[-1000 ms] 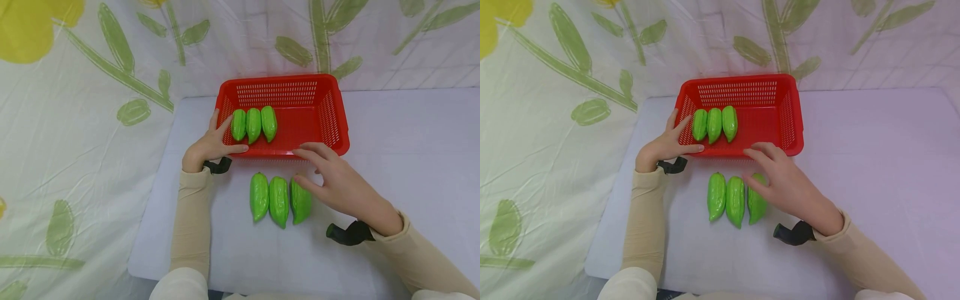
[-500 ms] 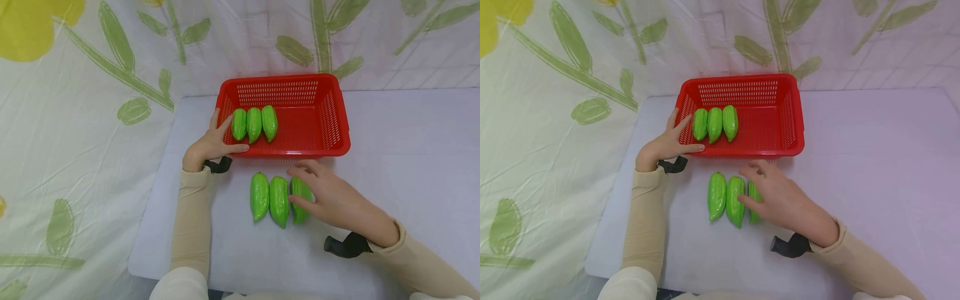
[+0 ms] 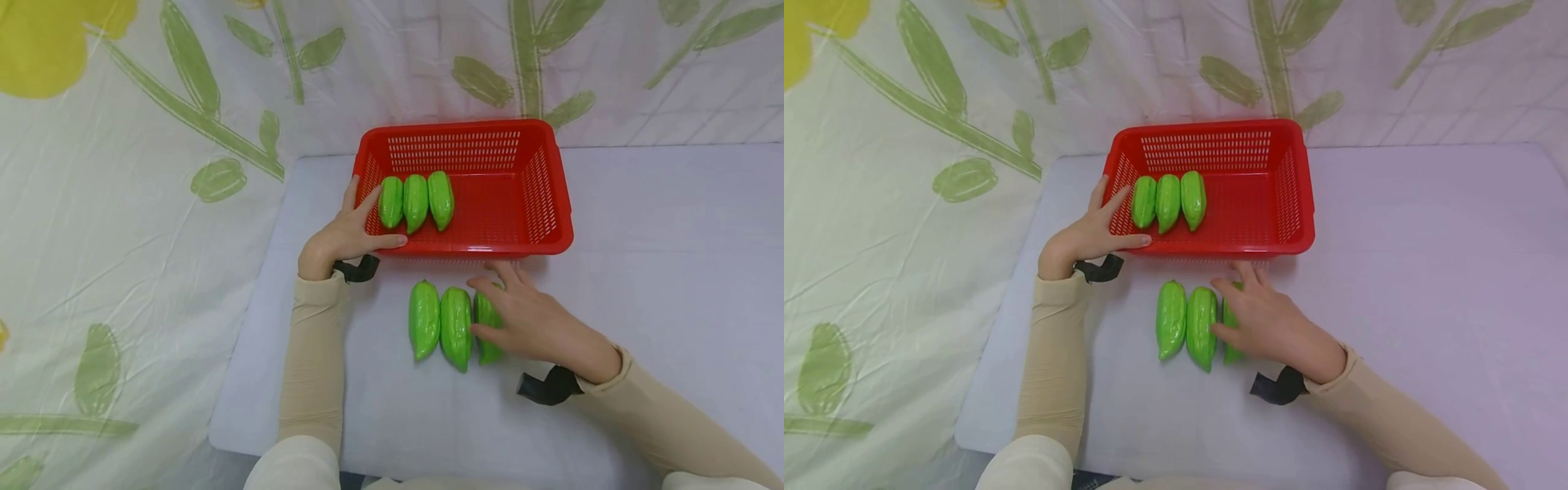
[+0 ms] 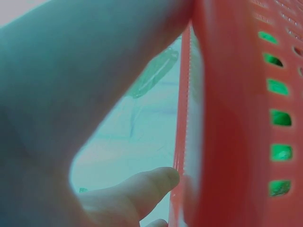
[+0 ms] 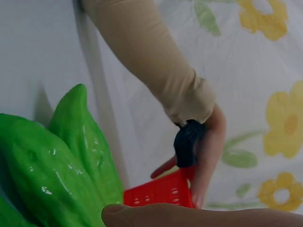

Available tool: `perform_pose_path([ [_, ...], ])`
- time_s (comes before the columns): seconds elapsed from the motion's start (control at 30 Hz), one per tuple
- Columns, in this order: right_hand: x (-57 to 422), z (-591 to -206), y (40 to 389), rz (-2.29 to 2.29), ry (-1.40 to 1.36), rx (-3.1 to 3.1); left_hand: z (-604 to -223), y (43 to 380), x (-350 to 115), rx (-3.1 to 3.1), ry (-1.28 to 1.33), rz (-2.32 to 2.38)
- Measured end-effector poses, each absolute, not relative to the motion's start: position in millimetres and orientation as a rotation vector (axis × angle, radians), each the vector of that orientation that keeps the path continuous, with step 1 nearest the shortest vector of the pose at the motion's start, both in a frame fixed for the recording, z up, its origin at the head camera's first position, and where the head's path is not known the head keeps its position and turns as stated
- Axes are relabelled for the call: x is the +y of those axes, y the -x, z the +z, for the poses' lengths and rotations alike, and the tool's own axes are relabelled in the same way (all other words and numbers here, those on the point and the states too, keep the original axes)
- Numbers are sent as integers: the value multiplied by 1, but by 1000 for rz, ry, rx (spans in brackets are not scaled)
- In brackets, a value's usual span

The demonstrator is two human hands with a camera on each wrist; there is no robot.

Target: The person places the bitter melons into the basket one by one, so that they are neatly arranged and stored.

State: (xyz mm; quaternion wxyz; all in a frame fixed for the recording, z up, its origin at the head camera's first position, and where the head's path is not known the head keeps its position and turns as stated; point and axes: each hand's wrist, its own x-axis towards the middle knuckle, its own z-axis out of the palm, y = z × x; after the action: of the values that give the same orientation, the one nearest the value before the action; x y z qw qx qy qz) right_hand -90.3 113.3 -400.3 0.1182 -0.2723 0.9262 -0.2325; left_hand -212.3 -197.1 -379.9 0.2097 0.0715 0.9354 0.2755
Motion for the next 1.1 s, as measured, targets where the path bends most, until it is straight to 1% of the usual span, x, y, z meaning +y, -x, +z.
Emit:
perform_pose_path([
  [0.7,109,-424,105,-621,673,2606,-379,213,-196,2603,-200,742],
  [1.1,111,-428,110,-631,707,2608,-380,213,-197,2599,-196,743],
])
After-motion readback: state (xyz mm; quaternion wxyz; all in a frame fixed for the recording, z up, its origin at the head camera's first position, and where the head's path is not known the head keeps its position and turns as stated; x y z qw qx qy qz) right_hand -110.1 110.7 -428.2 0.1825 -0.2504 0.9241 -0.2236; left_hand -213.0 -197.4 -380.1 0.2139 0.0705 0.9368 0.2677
